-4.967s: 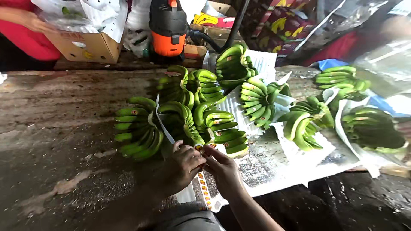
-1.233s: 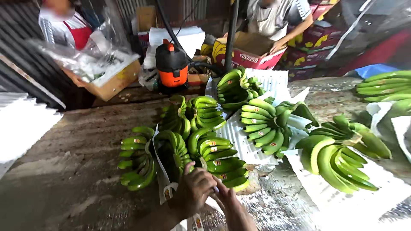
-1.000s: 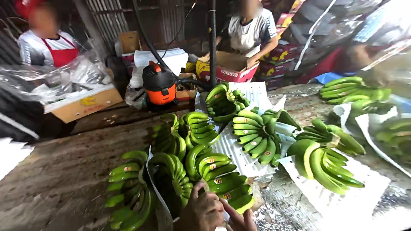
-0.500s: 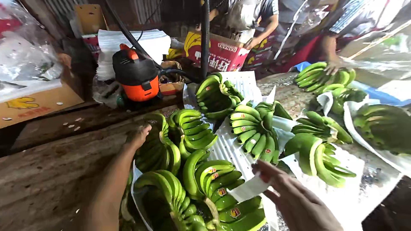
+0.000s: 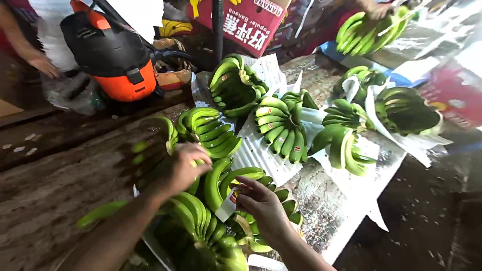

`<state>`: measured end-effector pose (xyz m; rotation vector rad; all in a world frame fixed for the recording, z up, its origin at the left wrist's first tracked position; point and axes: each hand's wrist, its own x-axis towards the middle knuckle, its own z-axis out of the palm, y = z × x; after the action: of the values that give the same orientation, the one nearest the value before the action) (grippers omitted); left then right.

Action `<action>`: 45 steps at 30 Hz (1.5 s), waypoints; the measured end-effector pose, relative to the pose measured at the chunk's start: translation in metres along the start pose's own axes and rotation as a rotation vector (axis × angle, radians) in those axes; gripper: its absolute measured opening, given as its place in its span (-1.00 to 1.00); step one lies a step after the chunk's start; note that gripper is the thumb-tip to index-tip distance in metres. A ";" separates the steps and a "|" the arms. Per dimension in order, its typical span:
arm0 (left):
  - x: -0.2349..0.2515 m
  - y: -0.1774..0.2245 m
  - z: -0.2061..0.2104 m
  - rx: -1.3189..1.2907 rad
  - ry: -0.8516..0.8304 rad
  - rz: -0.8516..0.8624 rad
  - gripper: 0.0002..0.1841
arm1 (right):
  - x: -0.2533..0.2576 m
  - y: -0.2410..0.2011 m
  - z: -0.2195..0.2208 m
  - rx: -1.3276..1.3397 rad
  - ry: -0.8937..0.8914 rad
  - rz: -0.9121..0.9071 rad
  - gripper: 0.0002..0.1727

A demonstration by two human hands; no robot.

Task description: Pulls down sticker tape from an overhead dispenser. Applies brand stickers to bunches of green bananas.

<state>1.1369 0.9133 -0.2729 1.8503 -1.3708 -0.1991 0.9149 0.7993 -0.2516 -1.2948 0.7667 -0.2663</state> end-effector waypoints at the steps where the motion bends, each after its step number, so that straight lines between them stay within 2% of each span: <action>1: -0.006 0.026 0.010 -0.067 -0.062 0.095 -0.91 | -0.002 0.000 0.003 -0.024 -0.010 -0.004 -0.48; 4: -0.020 0.057 0.036 0.069 -0.045 0.317 -0.90 | -0.012 -0.002 0.009 -0.015 -0.042 0.003 -0.51; 8: -0.028 0.061 0.043 0.286 0.107 0.508 -0.82 | -0.022 -0.008 0.008 0.219 -0.073 0.125 -0.55; 10: -0.035 0.059 0.042 0.305 0.144 0.565 -0.79 | -0.023 -0.006 0.009 0.340 -0.059 0.163 -0.56; 12: -0.039 0.053 0.041 0.196 0.134 0.525 -0.79 | -0.021 -0.006 0.013 0.394 -0.001 0.180 -0.51; 14: -0.039 0.043 0.033 -0.010 0.080 0.393 -0.77 | -0.019 -0.002 0.013 0.348 0.057 0.153 -0.47; 17: -0.039 0.028 0.019 -0.134 0.004 0.271 -0.74 | -0.021 0.005 0.013 0.185 -0.057 0.069 -0.33; 20: -0.041 0.037 0.019 -0.047 -0.050 0.272 -0.75 | -0.021 0.006 0.020 0.108 -0.173 -0.021 -0.20; 23: -0.041 0.042 0.022 0.052 -0.017 0.290 -0.85 | -0.021 0.005 0.023 0.007 -0.238 -0.085 -0.07; 26: -0.042 0.043 0.025 0.099 0.014 0.326 -0.85 | -0.022 0.006 0.022 -0.073 -0.252 -0.123 -0.02; 29: -0.047 0.037 0.034 0.115 0.112 0.429 -0.79 | -0.021 0.008 0.019 -0.004 -0.265 -0.098 0.04; 31: -0.049 0.032 0.034 0.038 0.124 0.478 -0.73 | -0.019 0.007 0.020 0.116 -0.189 -0.023 -0.07; 32: -0.049 0.028 0.030 -0.048 0.108 0.441 -0.72 | -0.018 0.007 0.020 0.174 -0.101 0.015 -0.22; 34: -0.046 0.012 0.012 -0.206 0.070 0.211 -0.78 | -0.014 0.004 0.016 0.295 0.126 0.119 -0.62; 35: -0.043 -0.005 0.000 -0.226 0.048 0.045 -0.81 | -0.014 0.004 0.011 0.329 0.187 0.164 -0.64; 37: -0.034 -0.054 -0.023 -0.099 -0.019 -0.227 -0.85 | -0.017 0.010 0.000 0.314 0.192 0.190 -0.44; 39: -0.031 -0.102 -0.040 0.102 -0.157 -0.384 -0.86 | -0.025 0.014 -0.009 0.258 0.117 0.219 -0.27; 40: -0.031 -0.119 -0.043 0.196 -0.235 -0.426 -0.86 | -0.028 0.015 -0.012 0.242 0.089 0.238 -0.26; 42: -0.028 -0.137 -0.041 0.351 -0.395 -0.512 -0.80 | -0.032 0.015 -0.016 0.209 0.033 0.245 -0.39; 45: -0.021 -0.141 -0.028 0.541 -0.534 -0.597 -0.58 | -0.034 0.019 -0.017 0.118 0.013 0.141 -0.62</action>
<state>1.2468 0.9580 -0.3562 2.7851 -1.2356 -0.7271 0.8745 0.8118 -0.2584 -1.1236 0.8374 -0.2032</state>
